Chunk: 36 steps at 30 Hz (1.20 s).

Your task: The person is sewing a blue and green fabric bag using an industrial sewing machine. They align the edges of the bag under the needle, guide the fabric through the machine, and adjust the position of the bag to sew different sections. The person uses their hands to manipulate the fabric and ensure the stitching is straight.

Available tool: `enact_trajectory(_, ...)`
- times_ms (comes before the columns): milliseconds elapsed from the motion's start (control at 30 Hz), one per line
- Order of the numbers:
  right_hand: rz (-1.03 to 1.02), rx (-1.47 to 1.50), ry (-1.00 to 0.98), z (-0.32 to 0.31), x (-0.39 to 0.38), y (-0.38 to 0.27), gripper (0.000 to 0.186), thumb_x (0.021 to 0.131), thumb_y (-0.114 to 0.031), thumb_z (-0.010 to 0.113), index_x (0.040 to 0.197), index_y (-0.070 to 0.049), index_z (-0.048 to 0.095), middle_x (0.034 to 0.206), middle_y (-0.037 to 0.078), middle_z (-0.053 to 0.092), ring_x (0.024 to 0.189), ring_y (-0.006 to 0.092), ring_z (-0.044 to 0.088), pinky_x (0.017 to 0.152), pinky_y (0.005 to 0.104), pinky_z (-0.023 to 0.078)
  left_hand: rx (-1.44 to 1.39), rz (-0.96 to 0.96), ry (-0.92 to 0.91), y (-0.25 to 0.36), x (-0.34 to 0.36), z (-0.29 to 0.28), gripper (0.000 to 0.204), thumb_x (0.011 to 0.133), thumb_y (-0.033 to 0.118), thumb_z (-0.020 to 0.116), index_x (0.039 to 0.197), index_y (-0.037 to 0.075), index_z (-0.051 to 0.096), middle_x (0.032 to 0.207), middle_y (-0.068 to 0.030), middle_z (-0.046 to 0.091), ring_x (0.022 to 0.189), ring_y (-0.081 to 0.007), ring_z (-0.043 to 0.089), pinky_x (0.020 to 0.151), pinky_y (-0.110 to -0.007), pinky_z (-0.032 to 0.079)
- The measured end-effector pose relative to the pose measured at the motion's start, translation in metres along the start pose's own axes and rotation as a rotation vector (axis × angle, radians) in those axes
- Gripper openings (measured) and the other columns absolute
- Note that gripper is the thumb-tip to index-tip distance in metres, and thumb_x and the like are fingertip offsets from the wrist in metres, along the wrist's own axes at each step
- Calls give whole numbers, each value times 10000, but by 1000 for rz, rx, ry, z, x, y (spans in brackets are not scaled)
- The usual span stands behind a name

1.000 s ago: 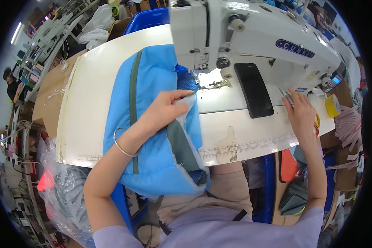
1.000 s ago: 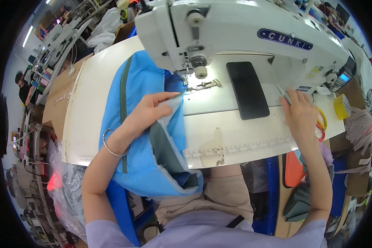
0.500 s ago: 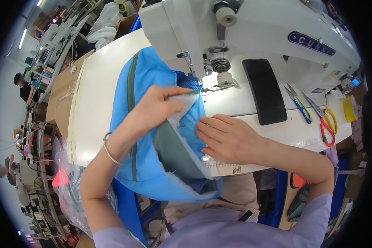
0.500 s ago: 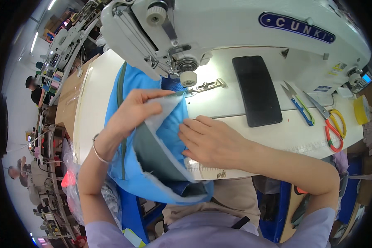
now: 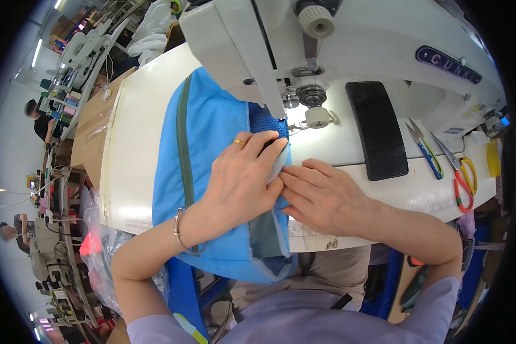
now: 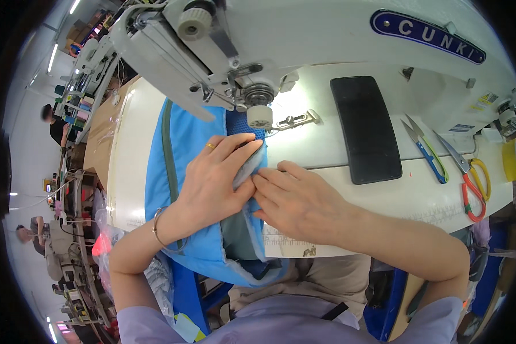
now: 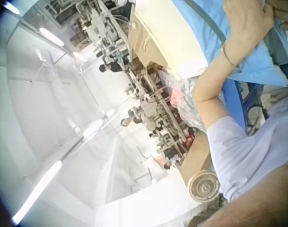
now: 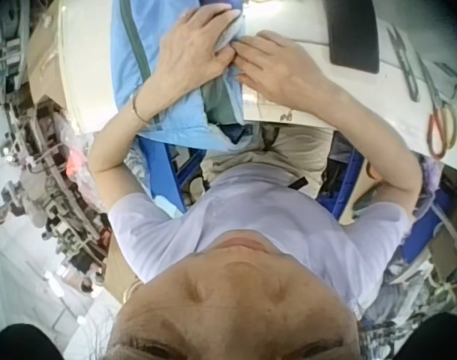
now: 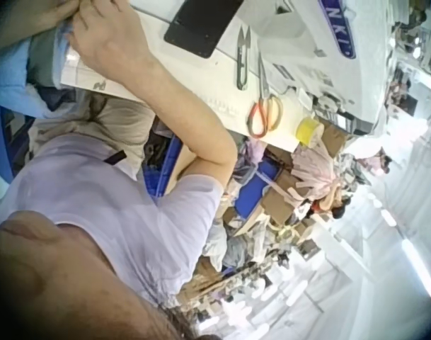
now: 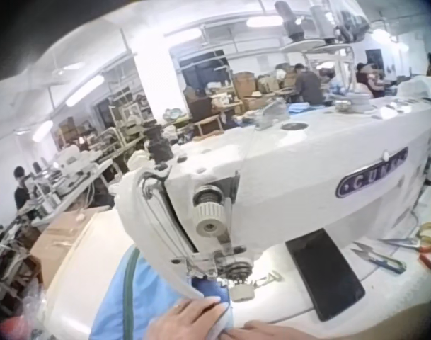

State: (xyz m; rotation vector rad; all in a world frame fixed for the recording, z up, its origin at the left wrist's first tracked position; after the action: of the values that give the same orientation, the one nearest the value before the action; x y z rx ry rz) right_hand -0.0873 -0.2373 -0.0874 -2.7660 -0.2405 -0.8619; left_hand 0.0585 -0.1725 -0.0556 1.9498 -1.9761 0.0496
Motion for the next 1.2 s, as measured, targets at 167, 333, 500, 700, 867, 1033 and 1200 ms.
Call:
enact_trajectory(167,15,-16,-7,2,1,1,326,843,-233,771,1003,45,712,1147,161,684,1189,298,601,1002,441,470,-19,47,15,-6,4,1,504,722,70,708,1220,1,678,1259,-139,650,1083,-358,638,885,-434,562)
enact_trajectory(333,48,-35,-42,3,-2,0,372,861,-237,764,1089,49,697,1177,162,683,1221,290,598,1037,451,462,-25,57,26,-7,4,3,494,715,67,710,1205,2,682,1251,-144,650,1085,-363,639,891,-445,559)
enact_trajectory(500,91,-37,-54,4,-3,2,387,871,-245,760,1119,47,696,1201,151,686,1226,286,601,1067,447,452,-20,80,62,-8,5,6,496,705,63,715,1196,0,683,1255,-147,646,1082,-366,639,888,-452,556)
enact_trajectory(700,95,-14,-48,1,-2,3,373,879,-231,751,1125,44,690,1216,134,680,1236,284,590,1073,443,442,44,74,-18,-5,8,6,503,687,26,692,1189,8,686,1265,-150,637,1086,-362,635,895,-446,548)
enact_trajectory(867,85,-15,-34,4,-4,3,353,883,-212,742,1119,45,684,1214,132,673,1247,282,576,1062,450,439,66,101,-2,-4,6,7,505,688,19,682,1193,13,691,1273,-141,635,1091,-361,633,907,-441,542)
enact_trajectory(1033,79,-34,0,4,-6,-2,338,888,-200,729,1114,48,683,1194,138,672,1233,287,577,1050,445,445,38,73,-12,-8,5,5,509,711,43,699,1219,18,693,1298,-137,640,1098,-361,638,908,-437,537)
enact_trajectory(1200,89,-13,-38,-6,-9,-26,329,882,-174,726,1111,59,687,1162,158,676,1136,288,612,979,420,496,-85,44,7,-9,-3,0,465,754,26,680,1218,17,705,1314,-151,668,1138,-364,644,946,-414,529)
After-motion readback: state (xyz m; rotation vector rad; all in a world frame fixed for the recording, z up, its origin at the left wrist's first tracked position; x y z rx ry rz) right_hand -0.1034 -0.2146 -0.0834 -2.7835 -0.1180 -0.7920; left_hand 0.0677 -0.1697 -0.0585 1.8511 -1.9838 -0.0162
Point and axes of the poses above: each hand's wrist, its own x-axis towards the middle knuckle, its own z-axis out of the palm, y = z × x, the point moved 4 cm from there along x, towards the middle knuckle
